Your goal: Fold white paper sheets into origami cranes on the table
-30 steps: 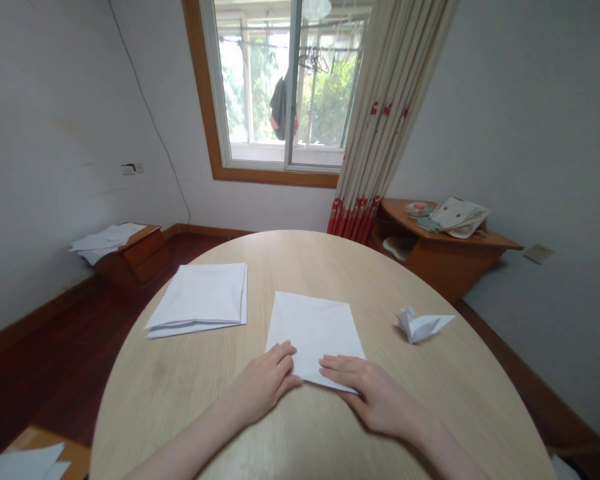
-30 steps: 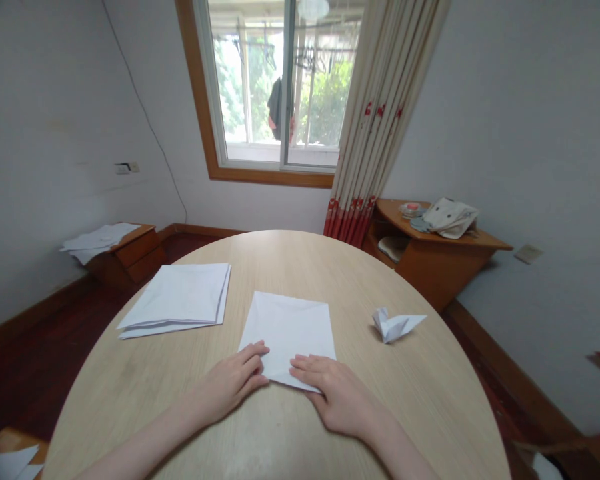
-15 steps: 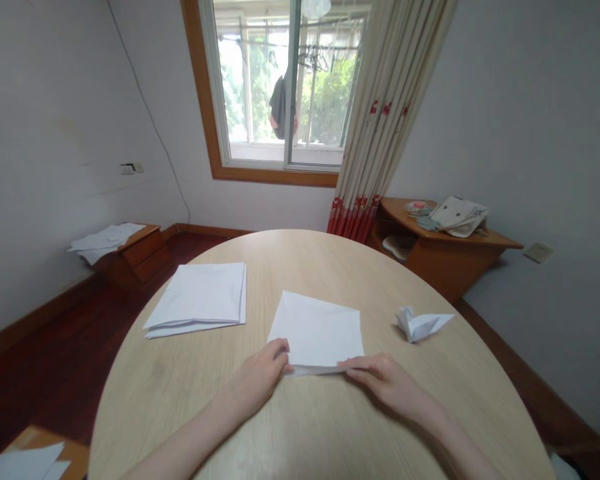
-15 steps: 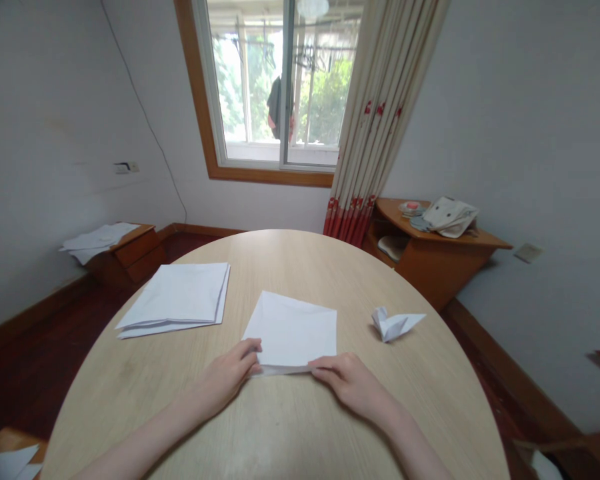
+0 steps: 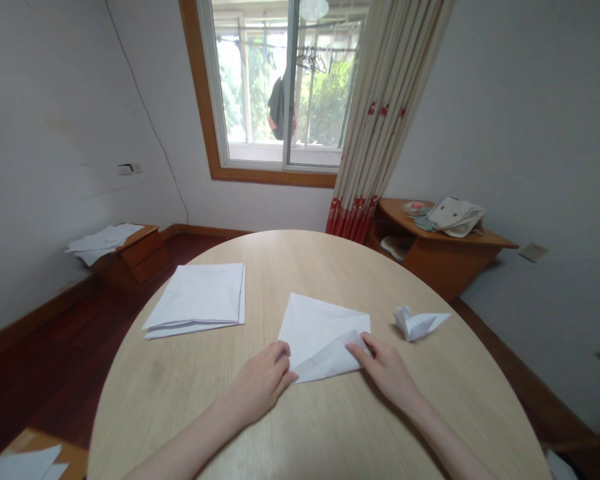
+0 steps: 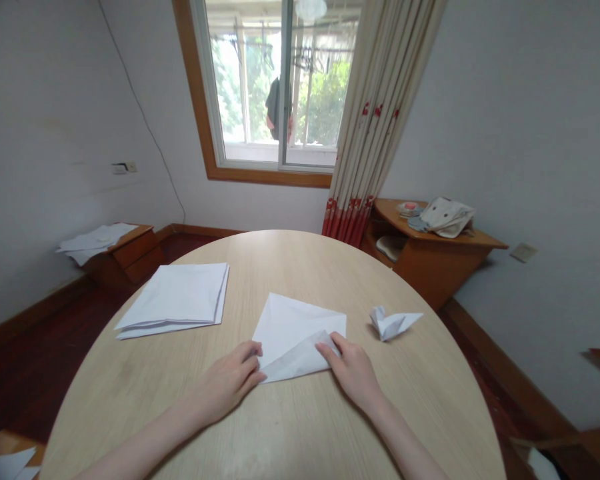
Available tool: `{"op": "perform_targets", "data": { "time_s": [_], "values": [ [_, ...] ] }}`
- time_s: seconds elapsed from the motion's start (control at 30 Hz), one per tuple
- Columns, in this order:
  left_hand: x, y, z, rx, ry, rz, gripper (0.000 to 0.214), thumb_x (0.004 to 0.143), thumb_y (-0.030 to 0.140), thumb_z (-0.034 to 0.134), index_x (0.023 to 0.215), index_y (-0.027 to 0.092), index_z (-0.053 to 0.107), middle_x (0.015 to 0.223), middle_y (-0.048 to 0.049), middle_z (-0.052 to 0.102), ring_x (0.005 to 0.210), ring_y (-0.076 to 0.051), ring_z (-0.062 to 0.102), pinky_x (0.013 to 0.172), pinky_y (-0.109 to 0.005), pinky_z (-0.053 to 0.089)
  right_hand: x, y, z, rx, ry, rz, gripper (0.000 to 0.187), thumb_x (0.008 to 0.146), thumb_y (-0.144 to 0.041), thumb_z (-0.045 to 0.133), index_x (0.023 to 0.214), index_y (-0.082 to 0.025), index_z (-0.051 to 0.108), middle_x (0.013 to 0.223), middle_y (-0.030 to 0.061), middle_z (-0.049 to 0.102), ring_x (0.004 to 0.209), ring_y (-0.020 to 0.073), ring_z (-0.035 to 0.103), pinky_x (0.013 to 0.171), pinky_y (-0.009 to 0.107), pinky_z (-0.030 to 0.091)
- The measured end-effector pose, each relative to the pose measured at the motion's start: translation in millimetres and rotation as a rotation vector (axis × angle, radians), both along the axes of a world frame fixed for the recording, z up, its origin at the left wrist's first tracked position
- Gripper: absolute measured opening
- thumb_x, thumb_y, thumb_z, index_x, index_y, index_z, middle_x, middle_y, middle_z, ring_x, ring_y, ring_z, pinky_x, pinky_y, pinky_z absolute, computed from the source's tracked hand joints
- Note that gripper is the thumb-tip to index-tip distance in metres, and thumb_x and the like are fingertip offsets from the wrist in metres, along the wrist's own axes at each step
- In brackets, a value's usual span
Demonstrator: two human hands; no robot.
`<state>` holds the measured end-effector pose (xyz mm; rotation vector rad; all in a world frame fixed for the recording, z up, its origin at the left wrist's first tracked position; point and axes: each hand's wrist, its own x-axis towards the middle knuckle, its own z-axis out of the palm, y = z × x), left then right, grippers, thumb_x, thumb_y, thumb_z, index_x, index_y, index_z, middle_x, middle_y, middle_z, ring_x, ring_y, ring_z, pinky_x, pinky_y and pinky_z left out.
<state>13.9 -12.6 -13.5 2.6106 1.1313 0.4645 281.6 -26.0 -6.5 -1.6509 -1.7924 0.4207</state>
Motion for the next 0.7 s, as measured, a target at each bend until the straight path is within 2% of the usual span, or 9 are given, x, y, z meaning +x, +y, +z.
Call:
{"op": "perform_targets", "data": {
  "time_s": [0.13,0.23,0.33,0.43,0.53,0.6,0.7],
  "values": [
    [1,-2,3.9,0.037,-0.001,-0.014,0.014,0.094,0.023,0.051,0.082,0.018,0.056,0.109,-0.006,0.055,0.095,-0.021,0.057,0.079,-0.033,0.049,0,-1,-7.4,0.113,-0.131,-0.061,0.036,0.09,-0.054,0.041,0.09,-0.021,0.056,0.073,0.0035,0.064,0.066,0.022,0.062,0.059,0.03,0.044],
    [2,-4,5.2,0.064,-0.004,-0.026,0.015,0.092,0.022,0.053,0.079,0.017,0.057,0.105,-0.0057,0.057,0.096,-0.022,0.055,0.08,-0.035,0.048,-3,0,-13.2,0.24,-0.226,-0.07,0.032,0.093,-0.043,0.039,0.108,-0.02,0.054,0.087,0.0079,0.067,0.079,0.0244,0.064,0.066,0.034,0.049],
    [5,-6,5.0,0.066,-0.019,-0.017,0.012,0.09,0.02,0.057,0.079,0.017,0.058,0.102,-0.0056,0.057,0.095,-0.022,0.055,0.081,-0.036,0.047,-10,0,-14.8,0.393,-0.359,-0.011,0.033,0.094,-0.032,0.038,0.121,-0.016,0.048,0.104,0.0133,0.065,0.095,0.027,0.061,0.079,0.04,0.049],
    [9,-8,3.3,0.068,-0.027,0.0,0.011,0.089,0.02,0.059,0.079,0.016,0.059,0.102,-0.0059,0.057,0.095,-0.023,0.054,0.082,-0.037,0.047,-22,-3,-11.1,0.536,-0.507,0.057,0.041,0.093,-0.021,0.04,0.133,-0.012,0.039,0.121,0.016,0.059,0.114,0.0286,0.051,0.098,0.045,0.039],
    [13,-10,0.7,0.087,-0.036,0.009,0.01,0.088,0.019,0.06,0.079,0.016,0.059,0.102,-0.0058,0.057,0.094,-0.023,0.054,0.082,-0.038,0.047,-34,-10,-8.0,0.582,-0.61,0.152,0.05,0.09,-0.013,0.04,0.14,-0.014,0.034,0.135,0.0123,0.052,0.126,0.026,0.04,0.11,0.047,0.021],
    [14,-12,-1.1,0.103,-0.054,0.013,0.01,0.088,0.019,0.06,0.079,0.016,0.06,0.101,-0.0056,0.057,0.093,-0.023,0.053,0.082,-0.039,0.047,-42,-14,-9.7,0.564,-0.651,0.235,0.051,0.089,-0.009,0.039,0.139,-0.015,0.037,0.138,0.0102,0.051,0.13,0.0252,0.036,0.112,0.049,0.012],
    [15,-14,-3.1,0.111,-0.088,0.026,0.01,0.089,0.017,0.057,0.079,0.017,0.06,0.1,-0.0058,0.057,0.093,-0.023,0.052,0.081,-0.04,0.046,-50,-17,-16.6,0.524,-0.661,0.322,0.045,0.088,-0.014,0.046,0.132,-0.017,0.047,0.133,0.009,0.056,0.131,0.026,0.036,0.112,0.052,0.0]
  ]
}}
